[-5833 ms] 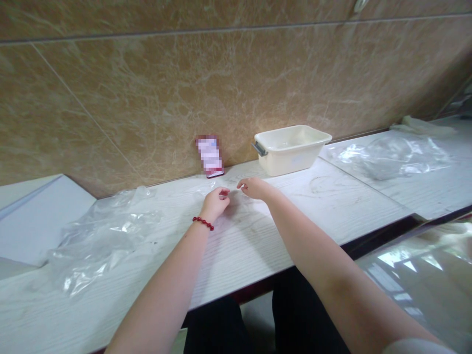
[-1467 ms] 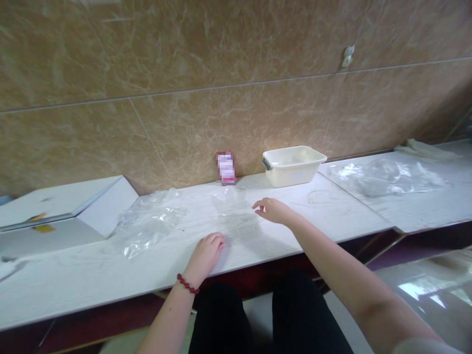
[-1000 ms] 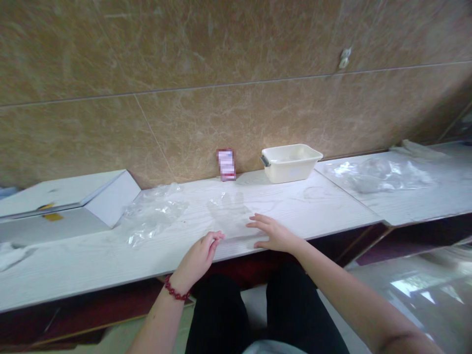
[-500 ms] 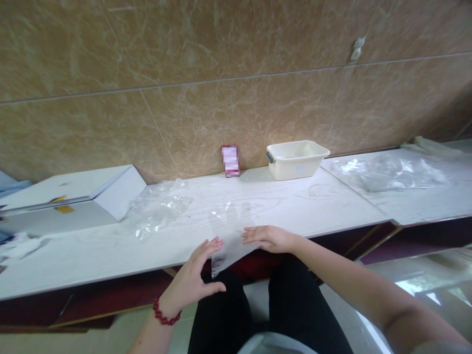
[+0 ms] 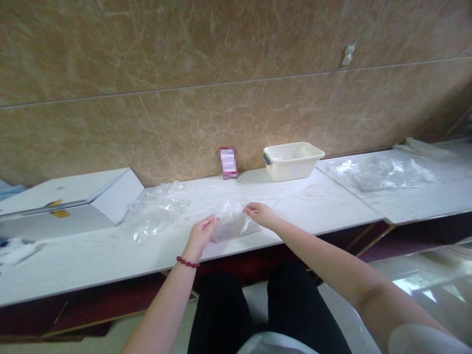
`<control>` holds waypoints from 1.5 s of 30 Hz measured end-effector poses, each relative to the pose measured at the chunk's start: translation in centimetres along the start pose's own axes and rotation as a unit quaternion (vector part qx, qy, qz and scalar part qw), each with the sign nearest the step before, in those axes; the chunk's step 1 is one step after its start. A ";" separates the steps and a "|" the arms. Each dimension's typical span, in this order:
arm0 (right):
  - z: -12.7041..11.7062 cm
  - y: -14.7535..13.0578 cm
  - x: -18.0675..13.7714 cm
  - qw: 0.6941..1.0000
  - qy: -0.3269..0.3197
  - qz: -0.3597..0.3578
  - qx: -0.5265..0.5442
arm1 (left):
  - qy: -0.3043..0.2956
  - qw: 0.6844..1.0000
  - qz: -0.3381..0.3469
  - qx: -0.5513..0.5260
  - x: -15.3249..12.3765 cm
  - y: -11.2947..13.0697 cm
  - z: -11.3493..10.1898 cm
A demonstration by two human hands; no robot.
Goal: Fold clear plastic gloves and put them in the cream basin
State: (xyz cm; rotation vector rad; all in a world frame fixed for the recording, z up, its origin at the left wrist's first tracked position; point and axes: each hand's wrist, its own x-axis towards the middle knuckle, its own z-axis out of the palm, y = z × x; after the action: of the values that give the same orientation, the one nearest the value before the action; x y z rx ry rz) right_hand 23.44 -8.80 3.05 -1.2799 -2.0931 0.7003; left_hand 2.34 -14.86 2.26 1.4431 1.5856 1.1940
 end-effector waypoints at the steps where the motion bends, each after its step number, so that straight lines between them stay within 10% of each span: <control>1: 0.2 0.2 0.5 1.000 0.005 0.022 -0.010 | 0.015 1.000 -0.013 -0.019 0.7 -0.3 0.3; 19: 2.0 1.9 4.1 0.988 0.030 0.128 -0.076 | 0.088 0.991 -0.068 -0.080 5.7 -2.2 2.9; 45: 2.2 3.1 4.8 0.994 0.017 0.108 0.010 | 0.068 0.993 -0.051 0.082 2.5 -2.1 1.0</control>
State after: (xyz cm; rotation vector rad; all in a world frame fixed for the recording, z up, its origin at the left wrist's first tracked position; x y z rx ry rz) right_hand 22.00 -3.53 0.40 -1.5109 -1.9338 0.7829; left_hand 2.11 -12.17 0.21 1.3877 1.8660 1.1449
